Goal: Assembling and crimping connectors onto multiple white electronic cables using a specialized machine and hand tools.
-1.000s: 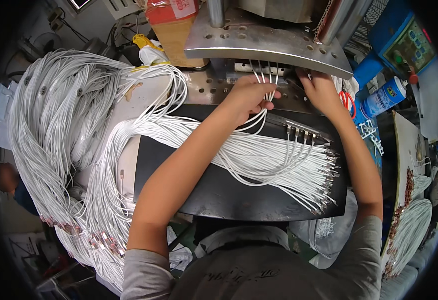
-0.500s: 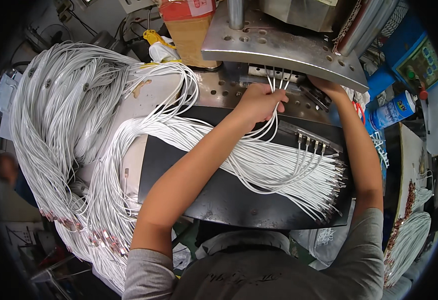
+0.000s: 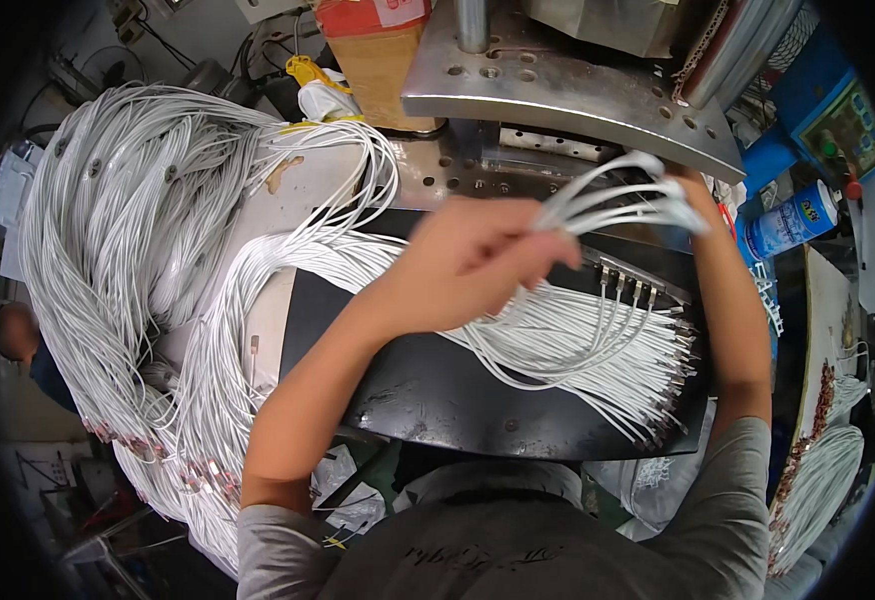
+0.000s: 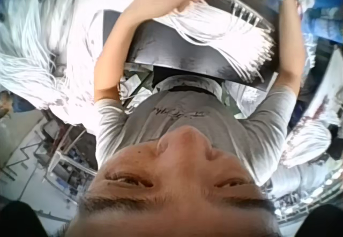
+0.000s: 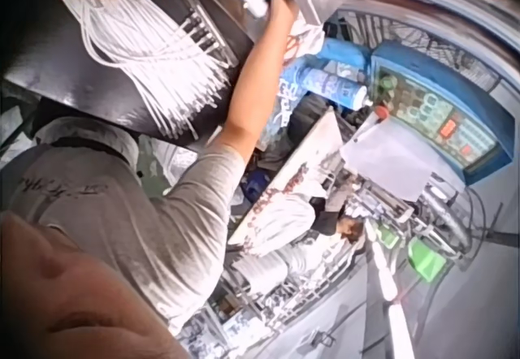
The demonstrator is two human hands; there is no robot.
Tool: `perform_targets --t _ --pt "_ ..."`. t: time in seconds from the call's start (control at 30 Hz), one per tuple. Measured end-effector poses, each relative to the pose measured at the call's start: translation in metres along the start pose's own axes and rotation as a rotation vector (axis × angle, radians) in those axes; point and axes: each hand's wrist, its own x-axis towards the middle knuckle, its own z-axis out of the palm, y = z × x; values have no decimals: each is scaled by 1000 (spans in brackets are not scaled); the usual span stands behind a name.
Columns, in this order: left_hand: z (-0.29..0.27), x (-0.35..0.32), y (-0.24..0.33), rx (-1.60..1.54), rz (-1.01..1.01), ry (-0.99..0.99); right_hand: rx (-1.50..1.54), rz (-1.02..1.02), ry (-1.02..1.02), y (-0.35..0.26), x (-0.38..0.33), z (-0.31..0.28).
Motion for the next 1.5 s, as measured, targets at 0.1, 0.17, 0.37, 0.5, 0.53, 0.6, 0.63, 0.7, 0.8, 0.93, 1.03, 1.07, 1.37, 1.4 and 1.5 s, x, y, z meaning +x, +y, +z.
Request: perform_targets --t 0.1,0.17,0.37,0.5,0.53,0.6,0.63,0.7,0.8,0.93,1.03,1.07,1.37,1.4,1.5 --pt "-34 -26 -44 -532 269 521 31 32 -107 -15 7 -16" --pt "-61 -28 -57 -642 317 660 192 161 -345 -29 10 -39" --pt "-33 -20 -59 78 110 827 6 -79 -148 -41 -35 -68" --pt "-22 -15 -68 933 272 469 439 158 -175 -89 -30 -121" --pt "-23 -15 -70 931 276 463 363 153 -235 -98 -31 -128" --pt "-27 -17 -73 1029 138 528 287 157 -298 -105 -38 -135" --pt "-28 -17 -74 1078 68 559 282 103 -240 -107 -42 -137" --pt "-28 -15 -78 1097 84 553 274 -6 -127 -111 -52 -142" --pt "-27 -16 -79 1149 104 567 447 114 -206 -108 -79 -165" --pt "-6 -14 -68 1104 139 500 592 201 -347 -97 -118 -197" --pt "42 -5 -30 733 171 210 606 232 -402 -94 -125 -206" --pt "58 -1 -20 620 209 85 604 238 -404 -95 -125 -203" --pt "119 17 -24 827 295 114 505 144 -241 -101 -99 -171" --pt "117 17 -24 826 291 116 507 141 -245 -100 -92 -167" --pt "107 14 -22 819 245 136 474 96 -112 -96 -65 -148"
